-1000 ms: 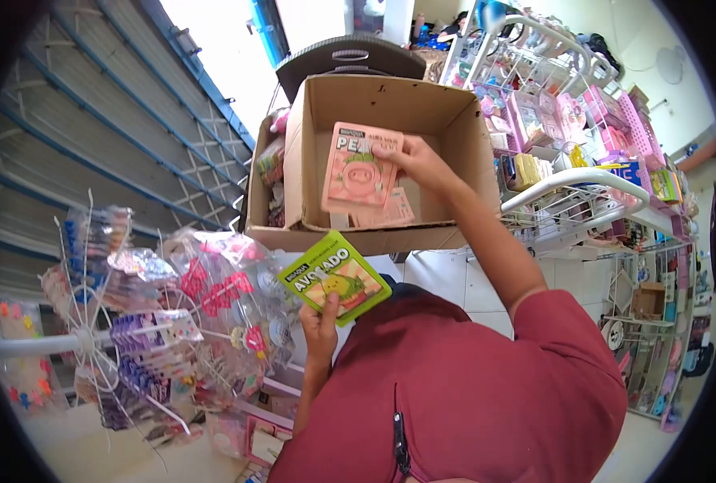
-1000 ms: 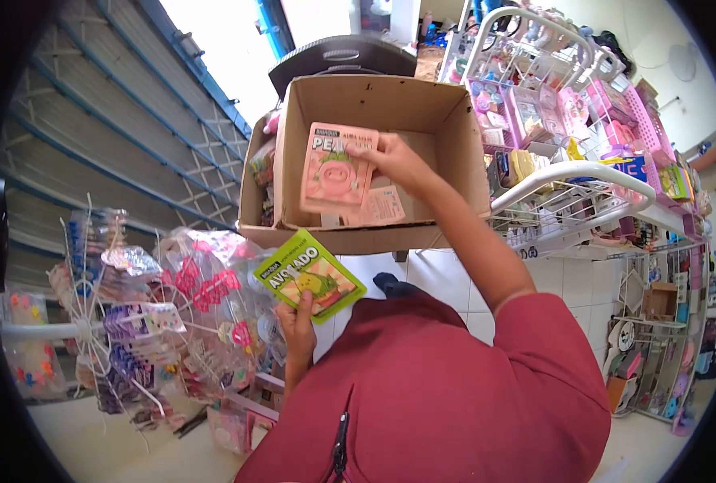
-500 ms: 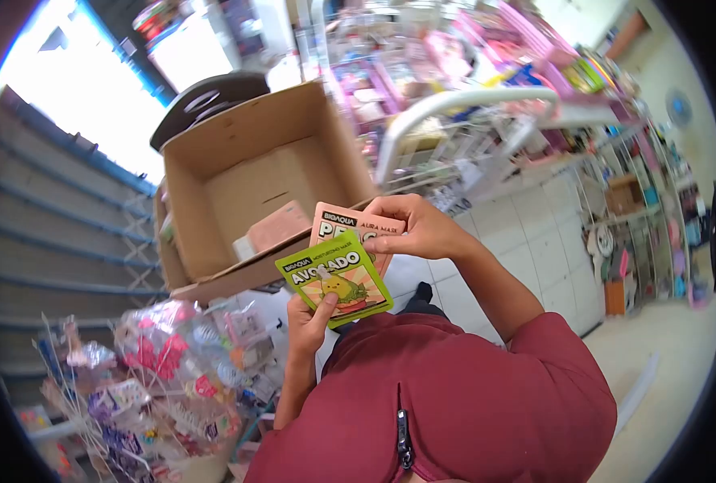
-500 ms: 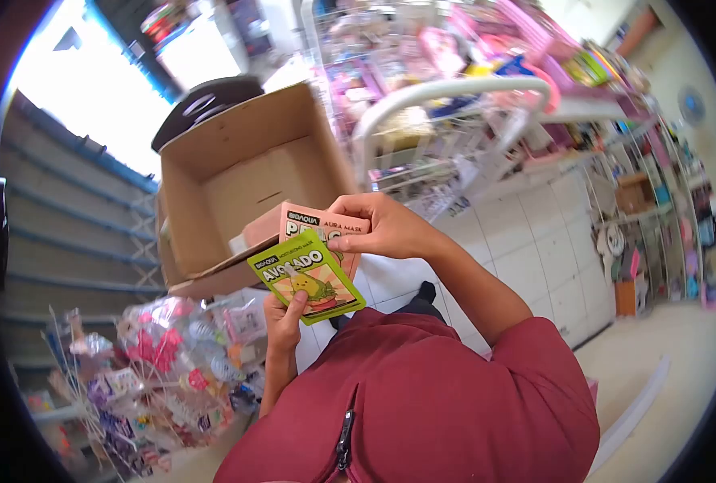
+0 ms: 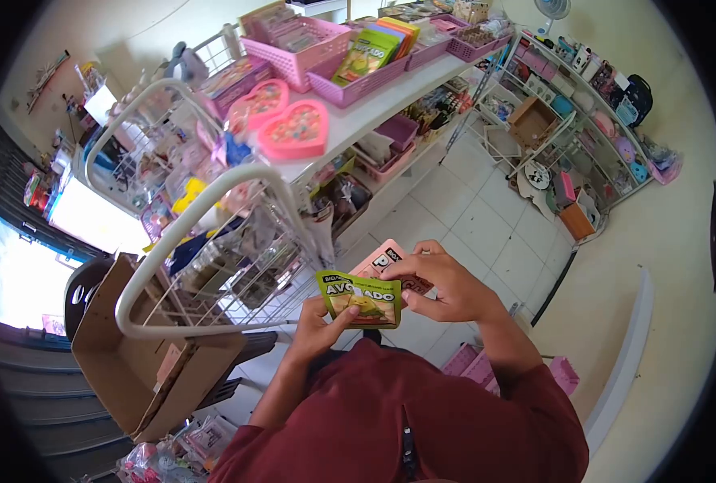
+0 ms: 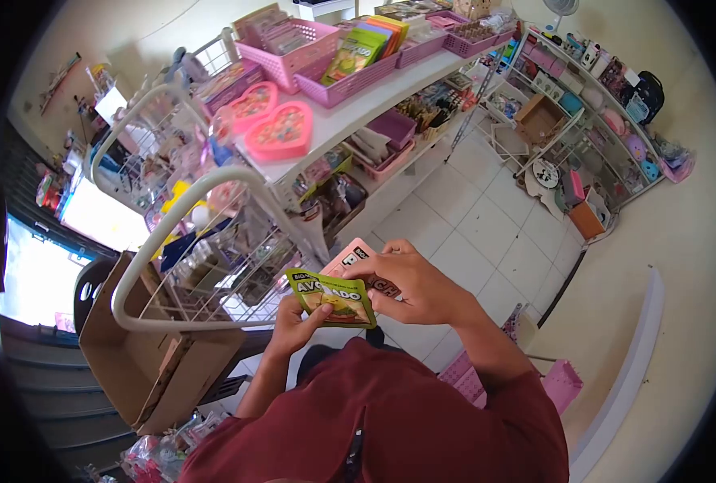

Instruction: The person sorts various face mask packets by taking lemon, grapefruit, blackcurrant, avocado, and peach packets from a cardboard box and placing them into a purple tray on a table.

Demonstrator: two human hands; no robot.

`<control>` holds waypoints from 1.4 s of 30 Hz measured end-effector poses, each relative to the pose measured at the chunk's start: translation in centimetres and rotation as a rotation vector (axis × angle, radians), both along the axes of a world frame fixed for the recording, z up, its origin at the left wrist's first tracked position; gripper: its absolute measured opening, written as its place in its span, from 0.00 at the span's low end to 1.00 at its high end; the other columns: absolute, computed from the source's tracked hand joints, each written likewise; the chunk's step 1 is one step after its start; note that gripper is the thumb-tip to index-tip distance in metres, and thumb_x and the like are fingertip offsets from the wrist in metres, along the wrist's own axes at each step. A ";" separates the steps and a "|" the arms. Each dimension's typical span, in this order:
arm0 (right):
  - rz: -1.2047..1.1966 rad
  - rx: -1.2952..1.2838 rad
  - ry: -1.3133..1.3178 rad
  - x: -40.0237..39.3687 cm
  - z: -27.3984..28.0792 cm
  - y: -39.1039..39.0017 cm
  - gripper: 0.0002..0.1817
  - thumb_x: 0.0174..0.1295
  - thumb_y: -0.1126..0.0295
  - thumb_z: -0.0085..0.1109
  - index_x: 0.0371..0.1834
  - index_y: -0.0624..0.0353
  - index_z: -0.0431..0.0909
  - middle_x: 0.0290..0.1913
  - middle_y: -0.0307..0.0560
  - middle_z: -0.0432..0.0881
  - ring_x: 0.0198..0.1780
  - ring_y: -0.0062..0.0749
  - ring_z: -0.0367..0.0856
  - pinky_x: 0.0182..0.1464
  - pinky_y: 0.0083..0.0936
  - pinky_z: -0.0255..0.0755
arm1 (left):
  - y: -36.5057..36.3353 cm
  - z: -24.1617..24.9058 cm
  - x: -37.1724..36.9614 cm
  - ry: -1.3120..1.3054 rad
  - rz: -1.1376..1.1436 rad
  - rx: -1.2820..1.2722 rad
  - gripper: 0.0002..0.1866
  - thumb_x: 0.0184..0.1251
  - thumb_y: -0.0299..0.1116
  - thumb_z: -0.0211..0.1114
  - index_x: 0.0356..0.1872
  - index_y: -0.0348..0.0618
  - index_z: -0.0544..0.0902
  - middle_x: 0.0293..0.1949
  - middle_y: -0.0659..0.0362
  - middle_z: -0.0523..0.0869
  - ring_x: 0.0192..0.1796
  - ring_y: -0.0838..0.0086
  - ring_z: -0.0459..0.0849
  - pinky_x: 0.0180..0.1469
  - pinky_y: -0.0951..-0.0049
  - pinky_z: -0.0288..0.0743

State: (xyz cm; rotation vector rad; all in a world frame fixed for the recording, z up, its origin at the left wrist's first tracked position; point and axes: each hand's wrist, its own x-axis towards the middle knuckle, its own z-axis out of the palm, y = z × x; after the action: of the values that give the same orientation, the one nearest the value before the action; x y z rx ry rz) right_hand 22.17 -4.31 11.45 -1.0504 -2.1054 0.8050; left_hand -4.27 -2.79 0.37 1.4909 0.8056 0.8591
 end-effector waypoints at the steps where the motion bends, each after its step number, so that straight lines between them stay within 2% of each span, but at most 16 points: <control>1: -0.001 -0.001 -0.004 1.2 0.0 0.7 0.23 0.56 0.76 0.65 0.58 0.54 0.82 0.49 0.42 0.88 0.54 0.40 0.80 0.66 0.37 0.64 | 0.8 -0.5 1.1 -0.003 -0.016 -0.023 0.09 0.73 0.30 0.69 0.44 0.33 0.90 0.40 0.54 0.93 0.41 0.76 0.88 0.47 0.71 0.81; 7: -0.067 -0.087 -0.051 6.7 -0.6 6.5 0.20 0.59 0.75 0.60 0.56 0.52 0.83 0.46 0.41 0.90 0.42 0.38 0.81 0.63 0.34 0.64 | 5.9 -0.4 5.3 -0.037 -0.096 -0.042 0.09 0.75 0.30 0.68 0.45 0.33 0.89 0.40 0.56 0.93 0.41 0.77 0.88 0.45 0.72 0.81; 9: 0.056 -0.101 0.072 8.8 -1.3 9.5 0.19 0.59 0.77 0.62 0.54 0.52 0.85 0.50 0.43 0.89 0.48 0.37 0.83 0.60 0.36 0.69 | 7.9 -0.4 6.5 -0.056 -0.124 0.012 0.09 0.75 0.30 0.67 0.45 0.33 0.89 0.40 0.56 0.93 0.41 0.78 0.88 0.45 0.73 0.81; 13: -0.005 -0.147 0.176 9.9 0.6 15.0 0.17 0.59 0.77 0.67 0.53 0.53 0.86 0.61 0.49 0.84 0.59 0.38 0.82 0.62 0.38 0.72 | 12.1 -1.3 8.6 -0.198 -0.109 -0.117 0.10 0.76 0.30 0.66 0.46 0.32 0.88 0.43 0.56 0.92 0.44 0.77 0.88 0.47 0.73 0.82; 15: -0.094 0.185 0.093 10.4 1.3 18.0 0.18 0.59 0.75 0.72 0.54 0.55 0.86 0.69 0.54 0.77 0.67 0.44 0.77 0.68 0.38 0.71 | 14.4 -1.4 9.7 -0.261 -0.130 -0.063 0.12 0.77 0.32 0.65 0.50 0.31 0.86 0.46 0.54 0.91 0.47 0.75 0.88 0.50 0.72 0.83; 18: -0.035 -0.016 0.076 11.2 2.5 21.0 0.17 0.60 0.72 0.73 0.54 0.56 0.86 0.71 0.56 0.73 0.69 0.48 0.74 0.72 0.39 0.68 | 16.7 1.4 11.4 -0.297 -0.038 -0.097 0.09 0.75 0.29 0.66 0.44 0.32 0.89 0.38 0.57 0.93 0.40 0.78 0.88 0.45 0.74 0.81; 20: -0.043 0.071 0.100 11.0 2.7 22.4 0.19 0.60 0.70 0.73 0.55 0.54 0.85 0.70 0.56 0.74 0.68 0.50 0.75 0.69 0.40 0.70 | 18.6 1.6 11.8 -0.219 0.000 -0.006 0.09 0.73 0.30 0.67 0.44 0.33 0.89 0.39 0.55 0.93 0.40 0.75 0.90 0.45 0.73 0.82; 22: -0.193 0.405 -0.055 10.7 4.5 23.0 0.20 0.62 0.68 0.71 0.58 0.54 0.83 0.67 0.57 0.77 0.67 0.52 0.76 0.64 0.41 0.72 | 19.9 1.7 12.4 -0.087 0.048 0.191 0.09 0.72 0.30 0.68 0.44 0.34 0.89 0.38 0.53 0.93 0.39 0.71 0.91 0.45 0.70 0.82; 23: -0.054 0.430 -0.072 10.5 5.5 23.7 0.21 0.61 0.69 0.71 0.58 0.55 0.82 0.58 0.51 0.83 0.58 0.47 0.82 0.59 0.40 0.75 | 20.3 2.2 12.5 -0.047 0.040 0.164 0.08 0.72 0.30 0.69 0.43 0.35 0.89 0.38 0.53 0.93 0.40 0.67 0.91 0.46 0.69 0.82; 28: 0.402 0.196 -0.180 9.8 5.6 28.0 0.19 0.60 0.71 0.72 0.55 0.56 0.84 0.45 0.45 0.89 0.44 0.39 0.89 0.48 0.32 0.81 | 22.5 3.2 13.1 -0.010 -0.010 0.193 0.08 0.70 0.31 0.70 0.42 0.37 0.90 0.42 0.55 0.93 0.42 0.64 0.91 0.49 0.67 0.81; 30: 0.333 0.090 -0.141 11.5 8.6 30.6 0.13 0.61 0.73 0.71 0.50 0.57 0.86 0.44 0.47 0.90 0.42 0.39 0.90 0.45 0.30 0.82 | 23.8 2.8 13.4 -0.100 -0.156 0.272 0.09 0.70 0.31 0.71 0.45 0.36 0.90 0.43 0.54 0.93 0.42 0.68 0.91 0.50 0.68 0.82; 33: -0.042 0.409 -0.002 12.4 11.4 35.5 0.11 0.64 0.75 0.68 0.49 0.61 0.87 0.42 0.48 0.91 0.41 0.32 0.90 0.42 0.29 0.81 | 23.4 3.7 13.6 -0.065 -0.085 0.107 0.11 0.69 0.30 0.71 0.48 0.36 0.90 0.44 0.53 0.93 0.42 0.72 0.91 0.50 0.71 0.83; 34: -0.024 0.403 -0.001 12.0 11.3 37.1 0.11 0.64 0.75 0.68 0.49 0.61 0.87 0.42 0.48 0.91 0.41 0.32 0.90 0.42 0.29 0.81 | 23.5 3.4 13.8 -0.066 -0.067 0.102 0.11 0.69 0.30 0.71 0.48 0.36 0.90 0.44 0.53 0.93 0.42 0.72 0.91 0.50 0.71 0.83; 37: -0.244 0.230 -0.104 10.7 9.0 40.8 0.11 0.65 0.75 0.66 0.50 0.62 0.86 0.44 0.52 0.90 0.43 0.39 0.91 0.45 0.31 0.81 | 23.9 2.7 14.4 -0.072 -0.084 0.107 0.13 0.69 0.29 0.71 0.51 0.35 0.90 0.44 0.52 0.93 0.41 0.73 0.92 0.48 0.73 0.83; 39: -0.222 0.618 -0.224 10.2 6.2 42.7 0.12 0.64 0.74 0.65 0.50 0.62 0.85 0.44 0.56 0.89 0.42 0.49 0.89 0.46 0.37 0.81 | 24.1 3.0 14.8 -0.081 -0.066 0.078 0.12 0.70 0.28 0.70 0.51 0.35 0.90 0.44 0.51 0.93 0.40 0.72 0.92 0.45 0.73 0.84; 42: -0.229 0.576 -0.148 10.2 5.9 43.1 0.12 0.64 0.75 0.64 0.51 0.63 0.84 0.45 0.58 0.89 0.42 0.52 0.88 0.46 0.39 0.81 | 24.3 3.0 15.1 -0.059 -0.061 0.073 0.12 0.71 0.28 0.69 0.51 0.34 0.89 0.44 0.51 0.93 0.40 0.72 0.92 0.45 0.73 0.84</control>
State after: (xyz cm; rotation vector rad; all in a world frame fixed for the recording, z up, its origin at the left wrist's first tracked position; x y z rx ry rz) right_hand 32.35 38.79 17.35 -1.0181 -2.0957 -0.0036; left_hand 10.82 21.55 3.35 1.5393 0.6883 0.8911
